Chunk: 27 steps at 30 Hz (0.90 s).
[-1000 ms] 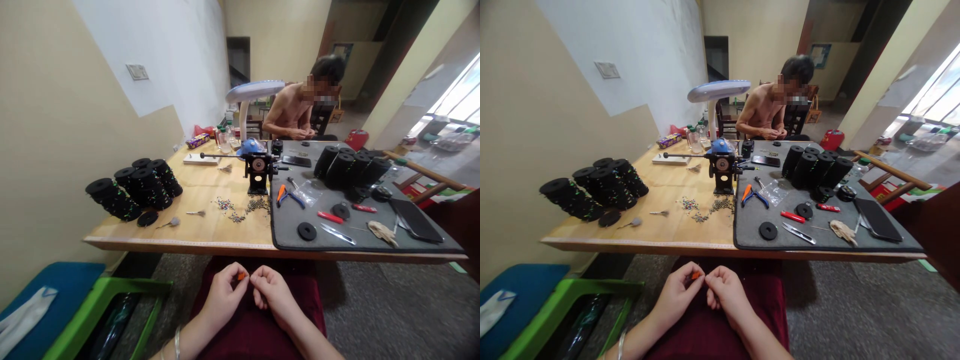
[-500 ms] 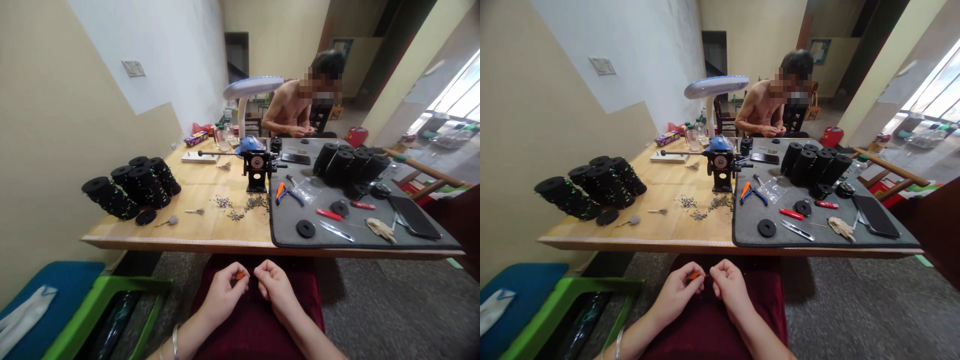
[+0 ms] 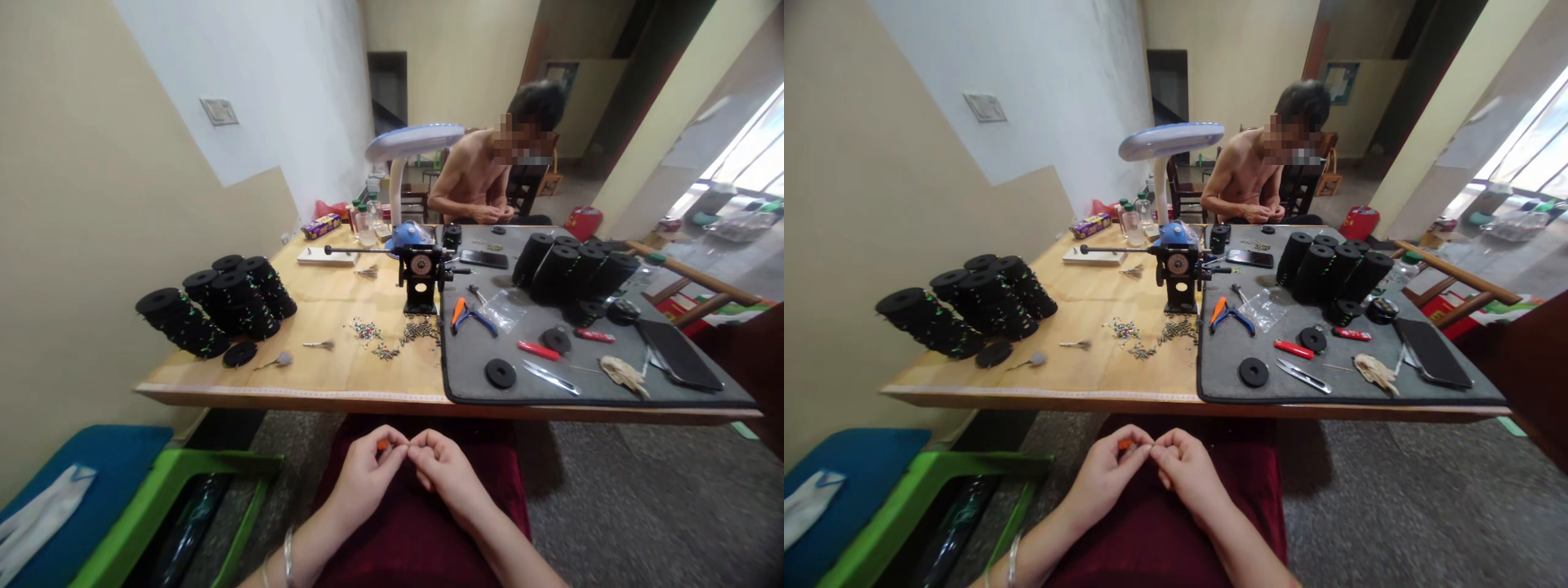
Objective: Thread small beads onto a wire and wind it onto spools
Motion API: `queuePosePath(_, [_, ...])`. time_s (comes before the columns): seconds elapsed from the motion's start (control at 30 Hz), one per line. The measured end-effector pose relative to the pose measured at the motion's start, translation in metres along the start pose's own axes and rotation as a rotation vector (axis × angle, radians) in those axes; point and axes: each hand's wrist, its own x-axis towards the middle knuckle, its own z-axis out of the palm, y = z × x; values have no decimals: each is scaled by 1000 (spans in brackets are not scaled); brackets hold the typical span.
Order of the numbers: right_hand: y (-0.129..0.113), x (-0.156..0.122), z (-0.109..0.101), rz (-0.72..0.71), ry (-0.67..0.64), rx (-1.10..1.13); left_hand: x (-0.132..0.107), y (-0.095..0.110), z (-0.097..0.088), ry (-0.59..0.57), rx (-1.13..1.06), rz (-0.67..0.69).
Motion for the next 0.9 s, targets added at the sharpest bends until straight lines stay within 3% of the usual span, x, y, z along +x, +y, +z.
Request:
queuePosePath(0.17, [2,-1,1,24,-25,-55,5,-4,-2,31,-100,-5])
queuePosePath(0.47, [3,-5,-3,-15,100,-16,12,-20,-17,194,-227,-88])
queuePosePath(0.6, [0,-7,-2,-16,135,31,7,-13,-22,77,-200,-148])
queuePosePath(0.8, [1,-6,0,-32,114,-18,3,0,-8,-87,-232,-258])
queuePosePath(0.9, [0,-7,0,-33,88,-49,8,3,-5,-105,-269,-255])
